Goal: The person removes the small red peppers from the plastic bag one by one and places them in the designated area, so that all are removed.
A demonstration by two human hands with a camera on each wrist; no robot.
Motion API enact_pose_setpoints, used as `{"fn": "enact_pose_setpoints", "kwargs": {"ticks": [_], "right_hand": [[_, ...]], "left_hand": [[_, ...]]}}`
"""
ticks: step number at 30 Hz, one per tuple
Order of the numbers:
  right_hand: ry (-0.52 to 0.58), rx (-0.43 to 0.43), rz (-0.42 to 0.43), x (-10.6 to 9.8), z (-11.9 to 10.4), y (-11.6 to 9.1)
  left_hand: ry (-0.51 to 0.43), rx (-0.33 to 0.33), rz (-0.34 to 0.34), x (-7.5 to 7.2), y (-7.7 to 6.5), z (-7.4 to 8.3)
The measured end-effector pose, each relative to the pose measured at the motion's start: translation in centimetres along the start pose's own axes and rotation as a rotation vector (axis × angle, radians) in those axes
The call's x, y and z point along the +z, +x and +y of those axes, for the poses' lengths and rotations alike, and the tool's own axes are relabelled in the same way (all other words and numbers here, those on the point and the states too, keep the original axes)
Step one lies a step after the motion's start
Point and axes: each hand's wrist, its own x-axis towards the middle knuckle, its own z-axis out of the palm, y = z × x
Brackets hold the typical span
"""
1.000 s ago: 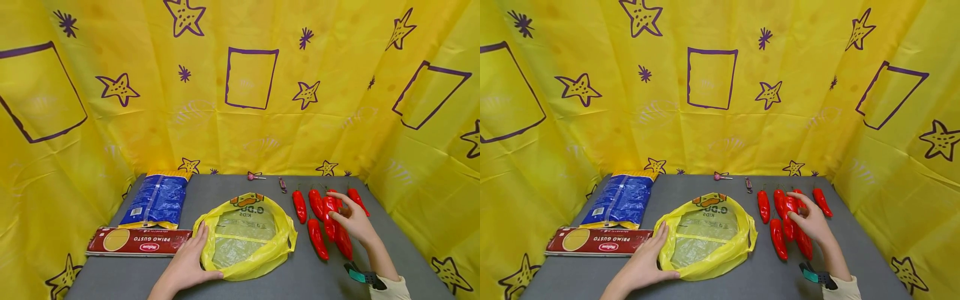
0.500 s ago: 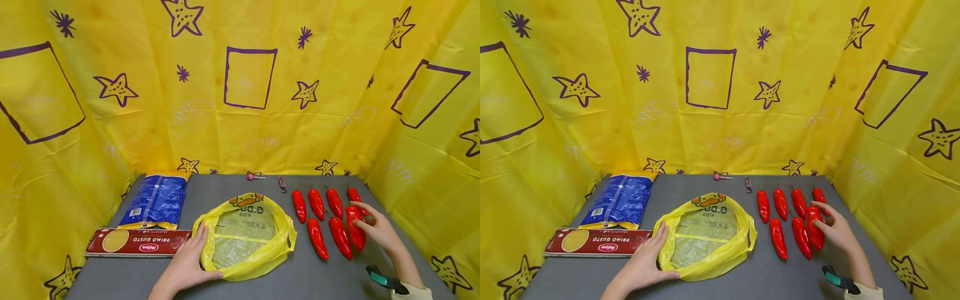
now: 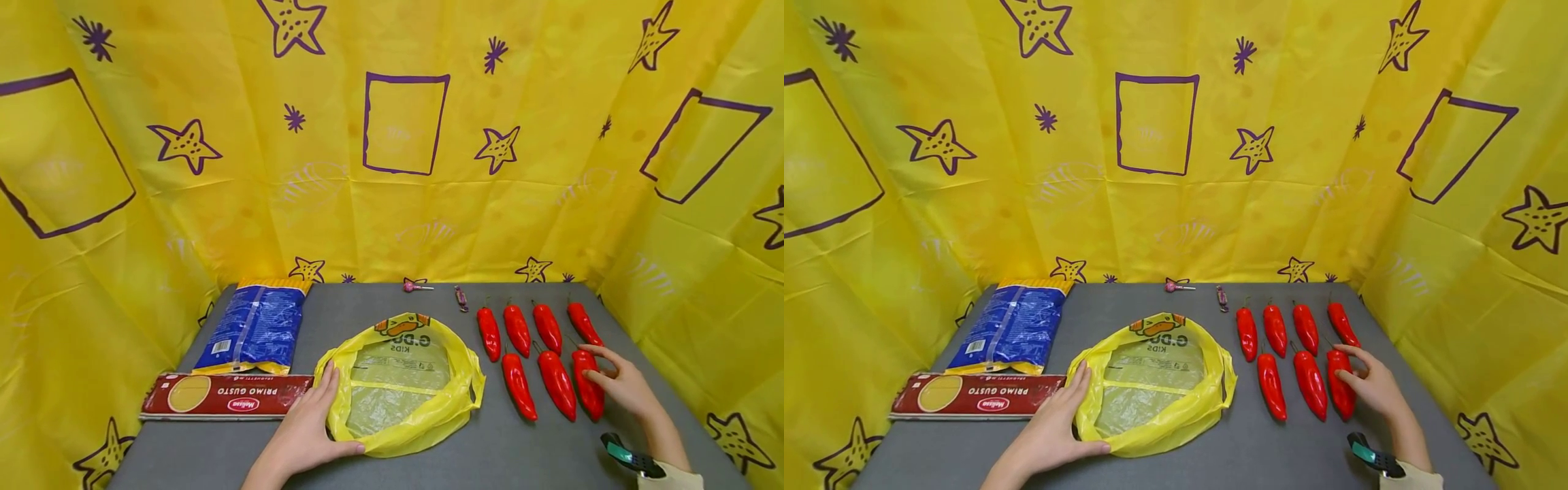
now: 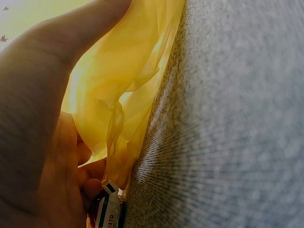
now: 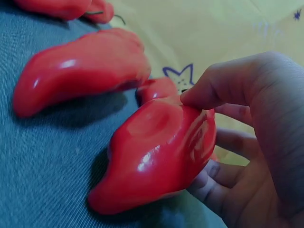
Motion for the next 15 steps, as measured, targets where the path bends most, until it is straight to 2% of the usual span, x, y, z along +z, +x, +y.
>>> {"fn": "enact_pose_setpoints", "kwargs": {"ticks": [7, 15], "right_hand": [[-0.068, 0.006, 0.016, 0.2, 1.0, 0.2], [-0.058, 0.003, 0.048, 0.5, 1.7, 0.3]], "left_hand": [[-0.005, -0.004, 0.002, -0.1, 0.0, 0.0], [-0.018, 0.009, 0.015, -0.1, -0.1, -0.1]]}}
